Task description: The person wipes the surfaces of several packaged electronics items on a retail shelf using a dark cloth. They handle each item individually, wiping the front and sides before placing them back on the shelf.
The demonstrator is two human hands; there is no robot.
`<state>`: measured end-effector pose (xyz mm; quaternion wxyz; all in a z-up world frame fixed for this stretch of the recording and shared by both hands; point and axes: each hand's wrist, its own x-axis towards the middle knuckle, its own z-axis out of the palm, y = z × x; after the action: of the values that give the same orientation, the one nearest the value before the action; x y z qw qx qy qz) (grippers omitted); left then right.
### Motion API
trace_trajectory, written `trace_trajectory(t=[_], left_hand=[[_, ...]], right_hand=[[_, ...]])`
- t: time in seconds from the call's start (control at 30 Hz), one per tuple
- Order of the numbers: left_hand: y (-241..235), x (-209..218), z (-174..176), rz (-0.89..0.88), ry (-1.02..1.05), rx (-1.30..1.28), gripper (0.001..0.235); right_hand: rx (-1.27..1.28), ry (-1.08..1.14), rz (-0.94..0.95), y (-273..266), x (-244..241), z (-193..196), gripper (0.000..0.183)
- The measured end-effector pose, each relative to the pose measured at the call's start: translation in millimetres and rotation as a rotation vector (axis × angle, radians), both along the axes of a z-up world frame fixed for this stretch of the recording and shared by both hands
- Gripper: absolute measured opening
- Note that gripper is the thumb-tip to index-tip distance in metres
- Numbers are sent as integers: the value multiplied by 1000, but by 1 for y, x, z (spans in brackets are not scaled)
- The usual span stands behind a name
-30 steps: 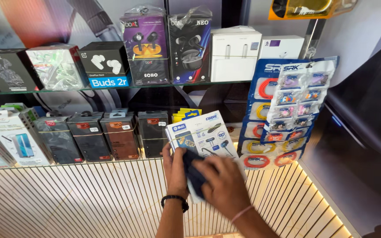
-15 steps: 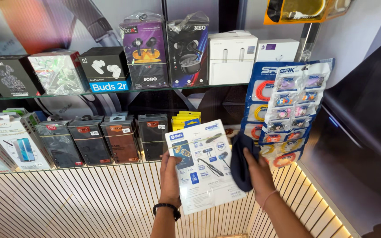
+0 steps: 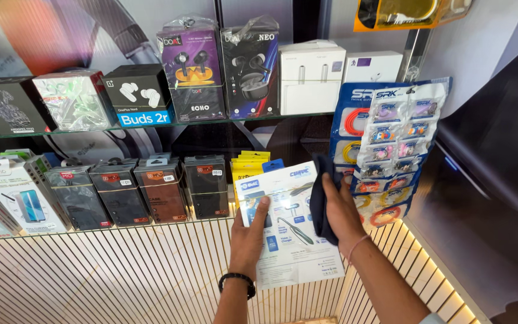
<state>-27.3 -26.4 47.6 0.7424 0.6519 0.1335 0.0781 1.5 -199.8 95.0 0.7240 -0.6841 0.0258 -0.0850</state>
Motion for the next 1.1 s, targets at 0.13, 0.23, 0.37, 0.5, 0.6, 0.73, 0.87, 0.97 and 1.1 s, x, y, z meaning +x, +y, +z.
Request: trace_trajectory(t=[0.13,0.23,0.37,0.5,0.6,0.73,0.87,0.97,1.1], left_hand=[[-2,0,-1,13,-68,-33,80],[4,3,2,64,-62,-52,79],[19,8,11,124,-120,-156,77],[22,10,12,199,-94,-139,74],[12,13,7,279,-92,-230,72],[-14,13,-6,299,-152,-280,72],[-24,15,-11,319,-145,-449,73],[-24,18,-10,319,-168,-437,73],[-20,20,-4,299,-151,-311,73]], right_hand=[[-87,-139,-58,-2,12,-3,73],[-202,-130,-76,-4,4,-23,73],[-234,-21,-46,-8,-22,-60,68],[-16,187,-87,-9,-39,-83,60],[334,221,-131,4,-41,-96,55],[585,103,-223,34,-31,-120,60],[405,188,-346,53,-15,-156,66],[259,192,-234,57,-15,-200,69],[437,355,-75,53,-12,-263,58]])
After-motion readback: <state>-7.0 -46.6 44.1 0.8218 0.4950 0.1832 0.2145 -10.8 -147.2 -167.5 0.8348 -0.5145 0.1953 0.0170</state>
